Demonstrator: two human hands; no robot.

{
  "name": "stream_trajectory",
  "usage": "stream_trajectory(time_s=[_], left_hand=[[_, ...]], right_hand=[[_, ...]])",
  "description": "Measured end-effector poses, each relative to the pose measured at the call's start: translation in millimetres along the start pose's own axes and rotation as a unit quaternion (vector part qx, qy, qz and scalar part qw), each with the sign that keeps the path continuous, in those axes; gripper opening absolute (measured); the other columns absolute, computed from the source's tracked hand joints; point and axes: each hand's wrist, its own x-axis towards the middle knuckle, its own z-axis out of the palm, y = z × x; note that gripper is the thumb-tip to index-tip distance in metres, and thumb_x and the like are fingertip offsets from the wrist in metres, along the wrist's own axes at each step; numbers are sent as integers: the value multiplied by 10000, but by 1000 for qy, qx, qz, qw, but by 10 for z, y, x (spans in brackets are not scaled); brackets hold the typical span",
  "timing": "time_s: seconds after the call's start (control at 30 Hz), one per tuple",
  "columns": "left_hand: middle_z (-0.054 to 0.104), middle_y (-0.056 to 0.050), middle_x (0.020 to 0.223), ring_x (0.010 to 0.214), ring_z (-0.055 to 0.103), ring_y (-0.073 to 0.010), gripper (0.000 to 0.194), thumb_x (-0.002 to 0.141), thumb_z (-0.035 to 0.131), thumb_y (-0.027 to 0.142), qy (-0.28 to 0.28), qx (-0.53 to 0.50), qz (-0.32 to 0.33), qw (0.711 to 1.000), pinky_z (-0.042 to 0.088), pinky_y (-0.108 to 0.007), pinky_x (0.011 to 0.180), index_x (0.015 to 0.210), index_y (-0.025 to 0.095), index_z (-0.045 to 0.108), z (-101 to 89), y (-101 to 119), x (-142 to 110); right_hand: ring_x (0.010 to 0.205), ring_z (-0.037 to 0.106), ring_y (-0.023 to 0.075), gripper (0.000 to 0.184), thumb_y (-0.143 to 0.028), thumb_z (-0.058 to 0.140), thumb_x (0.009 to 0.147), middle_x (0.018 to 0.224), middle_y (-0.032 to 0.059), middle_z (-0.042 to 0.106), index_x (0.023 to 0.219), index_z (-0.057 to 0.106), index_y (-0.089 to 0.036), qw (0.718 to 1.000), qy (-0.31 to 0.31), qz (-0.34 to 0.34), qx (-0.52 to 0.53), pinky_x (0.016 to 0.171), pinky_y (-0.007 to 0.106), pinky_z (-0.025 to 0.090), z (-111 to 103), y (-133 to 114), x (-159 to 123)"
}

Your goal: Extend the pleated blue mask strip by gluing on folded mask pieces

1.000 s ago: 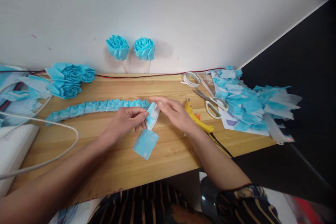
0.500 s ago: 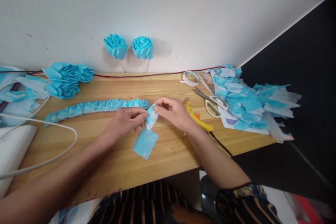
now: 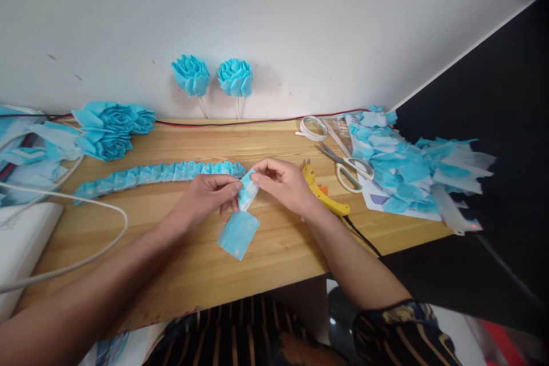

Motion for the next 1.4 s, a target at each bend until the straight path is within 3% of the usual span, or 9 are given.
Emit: stream_trajectory(time_s=[0.13,0.37,0.67,0.83,1.0,1.17,1.3,1.4], left_hand=[[669,-5,561,462,502,-90,299,835,596,408,21,20,1,1000,422,-205,473,665,176,679,8,16,-8],[665,-8,537,428,503,-93,283,826,607,397,27,-48,-14,998,420,-215,451,643,189,664,-11,3,14],[673,-33,604,530,611,-134,255,793,676,405,1,-183,-28,983,428,-211,447,720,162,681,-11,-32,14],[669,-25,580,486,574,-117,302,805,682,448,6,-154,-25,988,424,-212,442,707,162,682,-12,-24,20],[645,12,536,422,493,-77,245,818,666,377,57,-90,-10,994,403,-205,455,678,177,690,-14,-36,22],[626,17,539,431,491,-85,212,808,664,361,110,-108,14,988,405,-218,459,699,183,703,-19,-55,22],[642,1,549,438,493,-93,223,802,662,371,122,-108,18,986,408,-227,457,690,182,699,-10,-24,15],[649,-3,547,446,502,-97,227,794,663,371,120,-94,26,988,420,-227,459,675,179,693,10,20,-3]], right_hand=[[734,602,124,76,-255,632,861,798,-6,667,909,669,-208,996,27,-50,-75,688,261,477,7,-16,-21],[980,633,188,116,-181,576,905,1024,37,700,904,665,-256,948,1,-248,-202,904,400,479,-55,0,-9],[1034,614,203,178,-119,547,898,1106,65,684,917,676,-241,926,-3,-288,-243,912,421,473,-75,26,12],[1031,614,196,182,-130,534,907,1103,50,687,912,669,-252,924,-5,-285,-254,914,423,478,-74,27,17],[1058,615,195,214,-111,500,909,1128,54,681,958,656,-250,937,-10,-260,-233,934,426,480,-60,22,-2],[1075,635,184,206,-116,479,917,1113,49,697,996,625,-241,974,17,-166,-155,962,403,483,-56,3,-43],[1148,612,193,246,-243,533,925,1213,65,665,1167,575,-244,999,27,-45,-3,986,396,486,-31,3,-42],[1101,629,188,415,-323,574,909,1208,65,655,1311,492,-258,987,-22,40,154,953,385,514,22,33,-22]])
